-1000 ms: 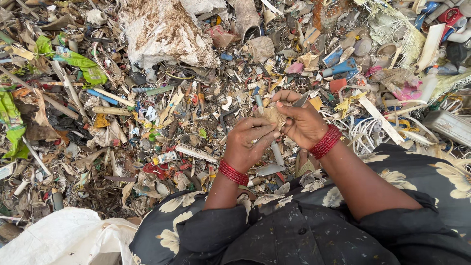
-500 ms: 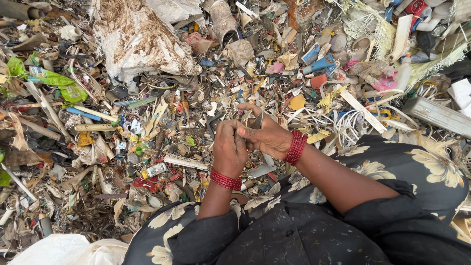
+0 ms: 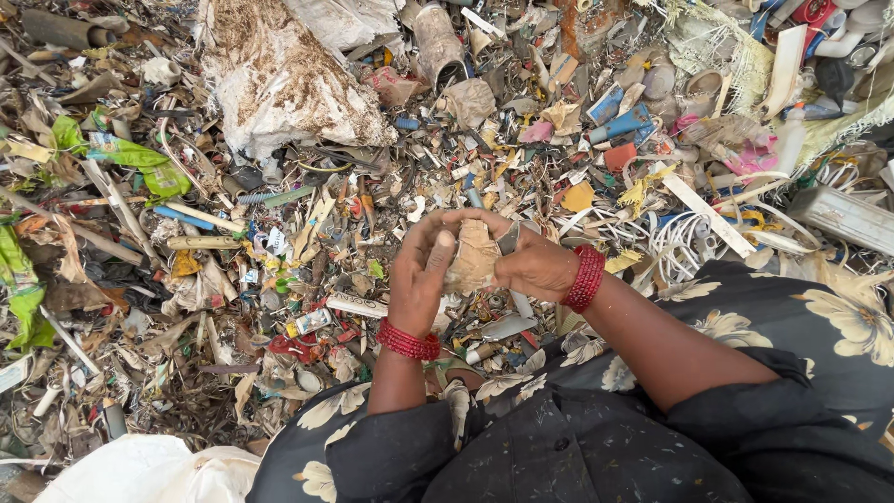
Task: The person sorts through a pile of waste, handling and cleaning pieces of plastic, cardboard, and a metal pipe by hand and using a thin tool to scrape off debris before placing items into a white bag.
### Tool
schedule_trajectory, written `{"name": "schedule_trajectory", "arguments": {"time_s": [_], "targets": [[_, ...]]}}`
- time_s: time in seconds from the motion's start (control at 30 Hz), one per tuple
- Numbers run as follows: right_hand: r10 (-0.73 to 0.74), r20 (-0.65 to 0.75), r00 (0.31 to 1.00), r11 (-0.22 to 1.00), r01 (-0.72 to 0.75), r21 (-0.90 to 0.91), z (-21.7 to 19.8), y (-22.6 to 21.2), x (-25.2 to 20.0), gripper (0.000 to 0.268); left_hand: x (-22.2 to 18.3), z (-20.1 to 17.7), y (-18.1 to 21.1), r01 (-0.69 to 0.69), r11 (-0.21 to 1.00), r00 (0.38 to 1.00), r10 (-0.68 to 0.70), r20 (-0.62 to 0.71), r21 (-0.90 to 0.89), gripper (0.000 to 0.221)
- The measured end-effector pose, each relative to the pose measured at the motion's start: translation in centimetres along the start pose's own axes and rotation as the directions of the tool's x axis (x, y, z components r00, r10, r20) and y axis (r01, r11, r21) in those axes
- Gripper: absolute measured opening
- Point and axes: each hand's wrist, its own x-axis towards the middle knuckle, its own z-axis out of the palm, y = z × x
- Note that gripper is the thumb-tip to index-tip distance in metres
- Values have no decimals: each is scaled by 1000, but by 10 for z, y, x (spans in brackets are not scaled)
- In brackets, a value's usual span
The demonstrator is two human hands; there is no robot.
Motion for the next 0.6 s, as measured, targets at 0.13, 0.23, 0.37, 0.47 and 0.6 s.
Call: {"name": "schedule_trajectory", "arguments": {"time_s": [0.13,0.23,0.37,0.47,0.6], "targets": [[-180,-2,984,975,179,-130,-7,-1,1,78,1,11,-5,238,970,963,-227,145,-58,50],[-279,-41,959,950,270,-155,-8,3,1,70,2,16,-8,291,910,957,-276,91,-297,47],[-285,-114,952,952,295,83,-7,11,3,65,-1,26,-4,243,781,968,-237,86,-576,45],[-246,-151,957,956,265,124,-9,17,6,72,-3,45,5,251,790,968,-216,130,-559,45],[-247,-187,951,959,268,94,-17,23,9,78,-9,60,24,-28,963,986,71,-149,269,45]]}}
